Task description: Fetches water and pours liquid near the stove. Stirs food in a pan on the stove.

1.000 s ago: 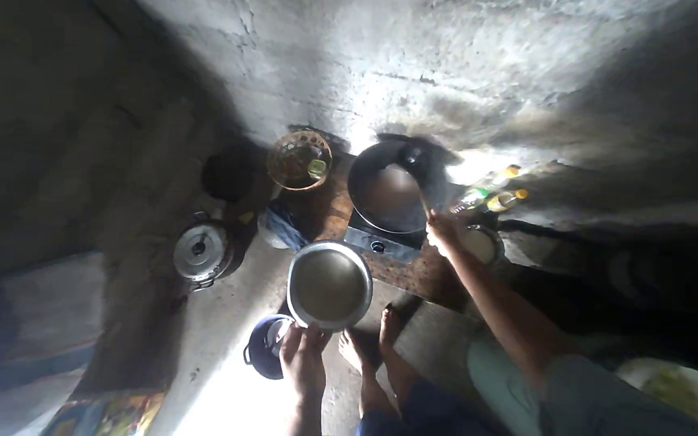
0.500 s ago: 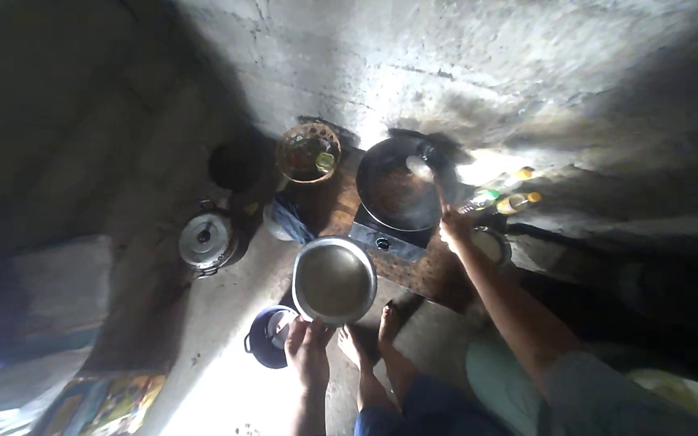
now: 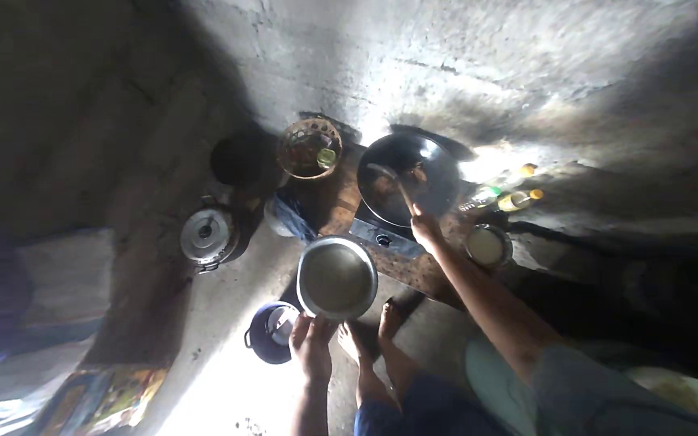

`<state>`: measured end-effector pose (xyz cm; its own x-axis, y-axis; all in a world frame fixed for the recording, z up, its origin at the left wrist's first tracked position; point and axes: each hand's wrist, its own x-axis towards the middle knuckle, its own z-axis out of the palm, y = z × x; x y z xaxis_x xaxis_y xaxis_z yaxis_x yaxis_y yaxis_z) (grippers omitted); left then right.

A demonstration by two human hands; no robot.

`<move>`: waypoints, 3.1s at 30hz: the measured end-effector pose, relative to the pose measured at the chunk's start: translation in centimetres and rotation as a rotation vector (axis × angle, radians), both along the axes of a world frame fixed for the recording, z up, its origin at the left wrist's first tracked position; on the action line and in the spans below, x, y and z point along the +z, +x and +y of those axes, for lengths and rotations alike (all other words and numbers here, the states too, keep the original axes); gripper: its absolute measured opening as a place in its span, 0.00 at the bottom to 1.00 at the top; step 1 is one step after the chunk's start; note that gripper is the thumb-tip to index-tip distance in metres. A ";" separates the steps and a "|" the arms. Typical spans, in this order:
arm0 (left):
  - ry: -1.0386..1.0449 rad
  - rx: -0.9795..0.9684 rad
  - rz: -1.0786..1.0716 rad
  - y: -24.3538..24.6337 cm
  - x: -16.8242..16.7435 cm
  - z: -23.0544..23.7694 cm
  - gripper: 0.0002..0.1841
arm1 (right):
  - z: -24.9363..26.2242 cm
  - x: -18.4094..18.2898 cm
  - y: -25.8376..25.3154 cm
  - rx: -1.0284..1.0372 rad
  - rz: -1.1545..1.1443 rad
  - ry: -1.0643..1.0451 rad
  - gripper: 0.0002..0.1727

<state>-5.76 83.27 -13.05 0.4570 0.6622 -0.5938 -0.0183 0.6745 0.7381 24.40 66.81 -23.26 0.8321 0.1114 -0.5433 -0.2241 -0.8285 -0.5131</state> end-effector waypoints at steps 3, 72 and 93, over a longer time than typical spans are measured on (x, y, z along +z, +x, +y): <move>-0.012 -0.014 0.003 0.1 0.1 0.1 0.09 | -2.3 1.7 -5.3 0.134 -0.052 -0.033 0.30; 0.015 0.021 -0.025 -1.3 0.7 0.8 0.11 | -8.7 0.7 -0.5 -0.061 -0.122 -0.100 0.27; -0.005 0.068 -0.048 -2.6 0.5 0.9 0.10 | -6.5 0.0 -1.6 -0.327 0.088 0.139 0.23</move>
<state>-8.33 84.16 -12.60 0.4389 0.6899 -0.5757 -0.0993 0.6740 0.7320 22.78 60.30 -23.27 0.7868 -0.0751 -0.6126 -0.5139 -0.6294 -0.5829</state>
